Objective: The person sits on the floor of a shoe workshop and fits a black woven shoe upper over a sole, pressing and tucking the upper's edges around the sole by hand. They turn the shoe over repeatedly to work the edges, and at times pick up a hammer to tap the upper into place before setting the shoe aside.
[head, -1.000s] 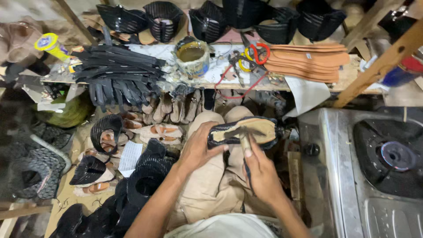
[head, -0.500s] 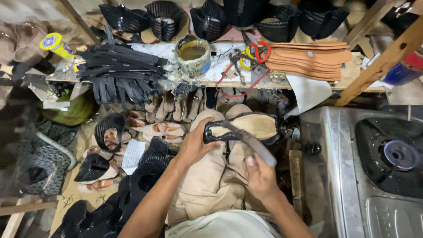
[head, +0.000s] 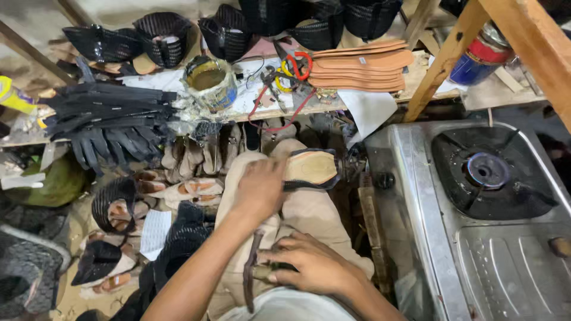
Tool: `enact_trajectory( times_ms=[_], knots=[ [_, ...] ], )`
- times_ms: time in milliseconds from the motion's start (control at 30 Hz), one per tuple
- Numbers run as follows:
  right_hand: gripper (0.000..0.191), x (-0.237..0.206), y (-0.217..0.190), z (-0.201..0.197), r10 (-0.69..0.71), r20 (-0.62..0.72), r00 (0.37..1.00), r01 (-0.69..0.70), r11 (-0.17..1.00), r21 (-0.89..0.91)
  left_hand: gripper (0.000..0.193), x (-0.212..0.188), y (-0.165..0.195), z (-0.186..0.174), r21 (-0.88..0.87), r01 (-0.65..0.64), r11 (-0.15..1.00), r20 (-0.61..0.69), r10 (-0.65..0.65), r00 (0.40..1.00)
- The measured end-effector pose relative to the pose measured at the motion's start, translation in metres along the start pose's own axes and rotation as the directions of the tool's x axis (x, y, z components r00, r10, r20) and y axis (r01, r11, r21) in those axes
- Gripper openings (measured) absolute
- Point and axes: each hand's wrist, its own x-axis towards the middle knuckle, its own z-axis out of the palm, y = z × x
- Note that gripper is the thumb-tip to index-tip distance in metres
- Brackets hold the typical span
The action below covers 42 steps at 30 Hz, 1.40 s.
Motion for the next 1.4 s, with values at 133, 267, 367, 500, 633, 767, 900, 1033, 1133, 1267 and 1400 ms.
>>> enact_trajectory(
  times_ms=[133,267,367,500,633,767,900,1033,1133,1267,1400],
  knots=[
    [0.04,-0.004,0.019,0.002,0.192,-0.12,0.974,-0.177,0.976,0.124,0.107,0.015,0.024,-0.002,0.148,-0.053,0.988,0.068,0.044,0.997],
    [0.035,-0.005,0.049,-0.003,0.475,-0.414,0.777,-0.375,0.876,0.302,0.094,0.016,-0.003,-0.024,-0.096,0.111,0.989,0.158,-0.095,0.983],
    [0.051,0.01,0.058,0.01,0.406,-0.455,0.792,-0.108,0.828,0.55,0.087,-0.001,-0.019,-0.019,-0.82,0.07,0.568,0.023,-0.091,0.996],
    [0.052,0.033,0.044,0.025,0.492,-0.432,0.756,-0.009,0.667,0.745,0.067,-0.02,-0.029,0.01,-0.995,0.096,-0.032,0.102,-0.271,0.957],
    [0.046,0.047,0.023,0.006,0.427,-0.486,0.762,-0.121,0.833,0.54,0.069,-0.036,-0.03,0.018,-0.885,0.15,-0.441,0.352,-0.423,0.835],
    [0.048,0.074,0.02,-0.019,0.346,-0.585,0.734,0.043,0.836,0.548,0.07,-0.066,-0.013,0.003,-0.721,0.226,-0.655,0.547,-0.337,0.766],
    [0.054,0.082,0.017,-0.013,0.628,-0.297,0.719,-0.125,0.538,0.833,0.074,-0.101,0.007,-0.01,-0.617,0.249,-0.746,0.648,-0.304,0.698],
    [0.05,0.074,0.015,-0.001,0.551,-0.139,0.823,-0.09,0.368,0.925,0.074,-0.121,0.012,-0.015,-0.614,0.339,-0.713,0.704,-0.299,0.644],
    [0.04,0.071,0.018,0.003,0.607,-0.035,0.794,-0.12,0.212,0.97,0.069,-0.124,0.01,-0.014,-0.692,0.315,-0.649,0.655,-0.381,0.652],
    [0.036,0.071,0.027,0.006,0.545,-0.166,0.822,0.016,0.269,0.963,0.062,-0.12,0.006,-0.013,-0.79,0.282,-0.544,0.562,-0.46,0.687],
    [0.034,0.068,0.024,0.012,0.512,-0.219,0.83,0.088,0.267,0.96,0.053,-0.118,0.008,-0.015,-0.815,0.225,-0.534,0.529,-0.53,0.663]
  ],
)
